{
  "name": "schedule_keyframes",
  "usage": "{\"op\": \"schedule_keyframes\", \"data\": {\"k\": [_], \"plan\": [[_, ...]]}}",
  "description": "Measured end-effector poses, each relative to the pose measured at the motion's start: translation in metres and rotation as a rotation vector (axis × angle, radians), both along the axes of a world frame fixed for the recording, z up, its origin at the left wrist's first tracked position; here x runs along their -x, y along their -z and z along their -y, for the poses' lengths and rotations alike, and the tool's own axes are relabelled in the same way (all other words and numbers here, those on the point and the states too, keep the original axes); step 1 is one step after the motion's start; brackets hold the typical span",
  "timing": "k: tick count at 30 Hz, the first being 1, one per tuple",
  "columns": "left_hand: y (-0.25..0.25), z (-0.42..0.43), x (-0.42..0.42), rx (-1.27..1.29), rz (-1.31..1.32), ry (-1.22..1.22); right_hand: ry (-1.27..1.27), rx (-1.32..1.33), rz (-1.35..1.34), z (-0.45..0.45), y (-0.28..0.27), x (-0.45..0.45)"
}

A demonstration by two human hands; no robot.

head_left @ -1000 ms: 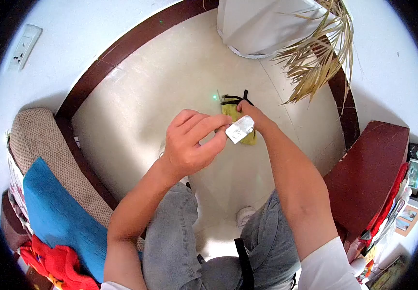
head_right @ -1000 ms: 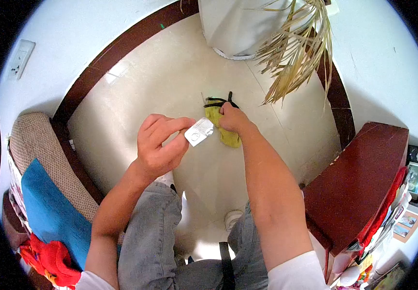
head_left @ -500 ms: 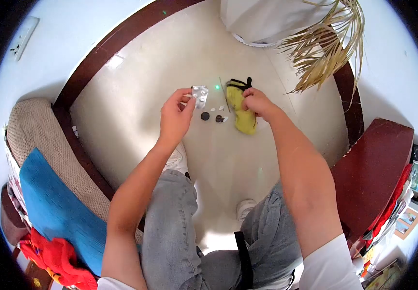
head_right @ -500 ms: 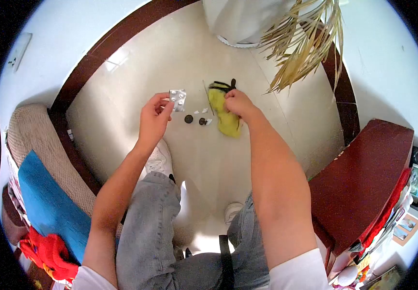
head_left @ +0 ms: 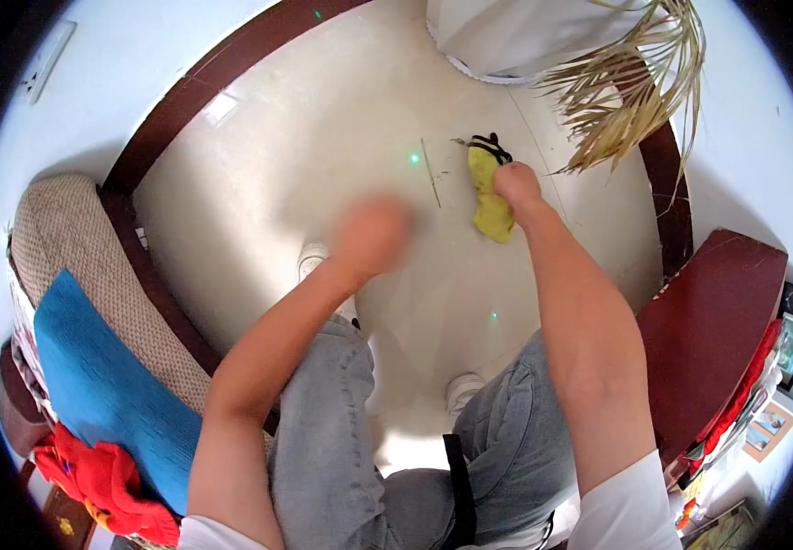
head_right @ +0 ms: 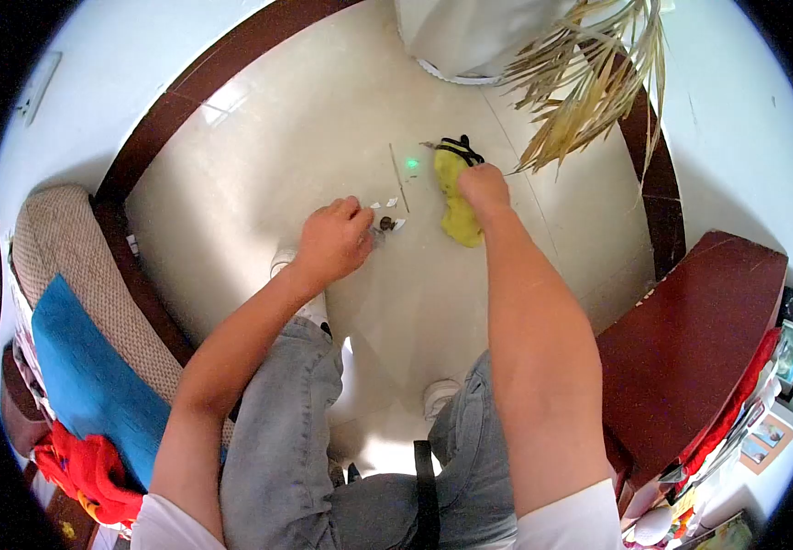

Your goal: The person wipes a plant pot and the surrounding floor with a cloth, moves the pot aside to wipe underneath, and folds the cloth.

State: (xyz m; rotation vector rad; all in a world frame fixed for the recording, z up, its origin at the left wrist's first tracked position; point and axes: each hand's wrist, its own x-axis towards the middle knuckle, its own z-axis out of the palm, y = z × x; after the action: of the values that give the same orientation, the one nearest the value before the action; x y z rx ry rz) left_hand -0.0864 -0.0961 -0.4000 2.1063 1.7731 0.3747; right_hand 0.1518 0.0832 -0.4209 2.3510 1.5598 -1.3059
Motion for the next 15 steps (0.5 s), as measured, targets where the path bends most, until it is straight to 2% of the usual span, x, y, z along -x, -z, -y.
{"op": "schedule_keyframes", "data": {"k": [5,15], "plan": [[0.034,-0.017,-0.023,-0.019,-0.001,0.057,0.042,-0.029,-0.134,0.000,0.017,-0.004],[0.034,-0.022,-0.018,0.069,0.072,0.057,0.023,-0.044,-0.146,-0.001,0.024,-0.009]]}}
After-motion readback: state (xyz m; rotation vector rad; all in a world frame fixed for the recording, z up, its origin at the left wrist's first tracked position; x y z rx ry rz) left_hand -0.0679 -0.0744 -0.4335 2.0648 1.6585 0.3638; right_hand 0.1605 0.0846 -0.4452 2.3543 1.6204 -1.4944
